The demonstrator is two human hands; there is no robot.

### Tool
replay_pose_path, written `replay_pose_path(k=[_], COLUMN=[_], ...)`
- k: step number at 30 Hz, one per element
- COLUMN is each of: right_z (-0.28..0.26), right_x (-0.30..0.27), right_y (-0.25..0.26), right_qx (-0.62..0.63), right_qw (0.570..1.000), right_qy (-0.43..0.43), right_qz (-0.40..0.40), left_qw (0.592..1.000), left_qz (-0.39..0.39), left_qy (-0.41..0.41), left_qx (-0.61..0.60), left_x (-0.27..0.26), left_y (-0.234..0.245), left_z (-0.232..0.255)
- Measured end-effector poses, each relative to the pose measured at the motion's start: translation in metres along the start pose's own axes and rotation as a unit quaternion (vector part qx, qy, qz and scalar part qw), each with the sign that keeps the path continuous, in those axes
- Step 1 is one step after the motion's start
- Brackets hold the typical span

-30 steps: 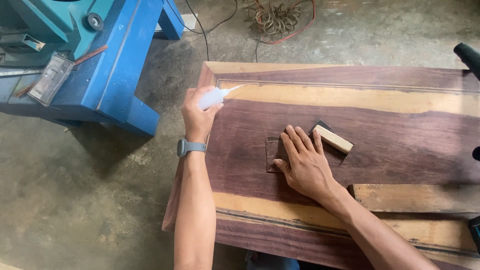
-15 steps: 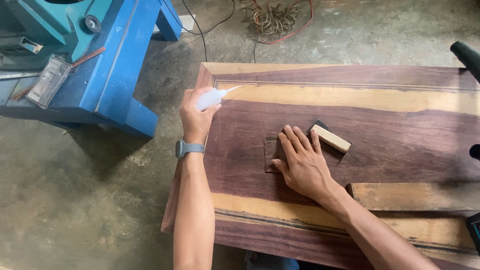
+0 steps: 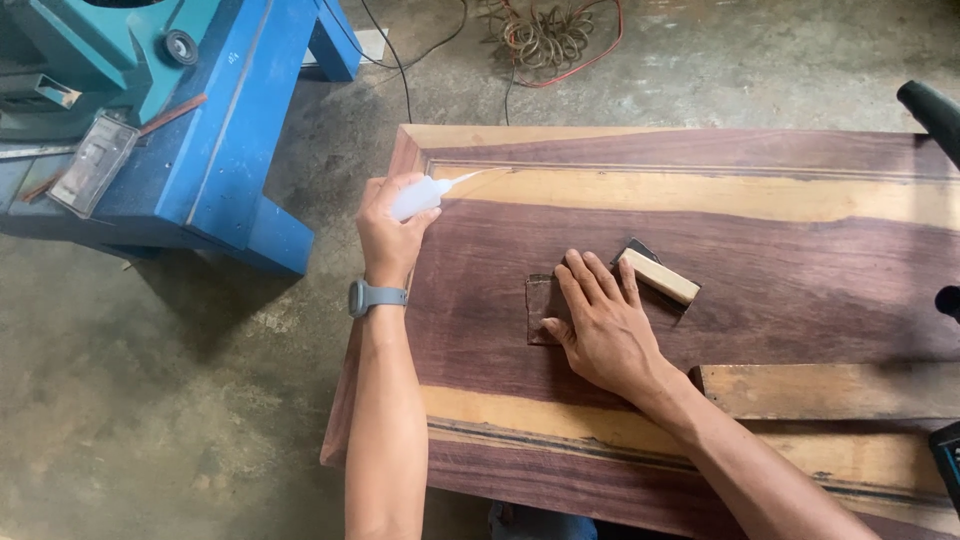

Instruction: The person applies glue from a white bottle onto a wooden surface and spreads it with a small block. They then use a heat gun to apply heat to the glued area while continuing to spread the substance.

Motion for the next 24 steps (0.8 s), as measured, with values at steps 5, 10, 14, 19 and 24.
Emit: replay_pose_path(k=[5,10,14,19,24], right_z=[-0.0004,0.0001,-0.0005,-0.0009,-0.0009], right_x=[-0.0002,0.0003,0.0002,0.0001,0.0005], right_y=[-0.0009,-0.0012,-0.0007,0.0004,0.0018], right_qx=[-0.001,-0.003,-0.005,-0.007,-0.004], right_qw=[1.000,1.000,1.000,1.000,1.000], right_qy=[-0.001,-0.003,-0.004,-0.005,-0.006], right_qz=[0.010,0.003,-0.003,-0.007,-0.015], left_qw=[1.000,1.000,1.000,1.000,1.000], left_qz=[-0.004,-0.002,-0.001,-0.004,-0.005], left_qy=[0.009,0.010,0.005,0.010,0.010], left_qx=[-0.006,-0.004,-0.002,-0.011,-0.020], left_x=[-0.0001,0.0002,-0.0004,-0.0007,-0.0008], left_y=[0.0017,0.0011,-0.0002,0.0012,0.0009], left_z=[0.0045,0.0037,0.0003,0.0040,0.0069])
Point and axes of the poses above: each hand's wrist, its own x-axis towards the middle knuckle, its own y-axis out of the back of the hand, z = x × y, the point moved 4 cm from there along x, towards the middle knuckle, and after that the axes turned 8 degrees about -z, right-handed, at the moved point
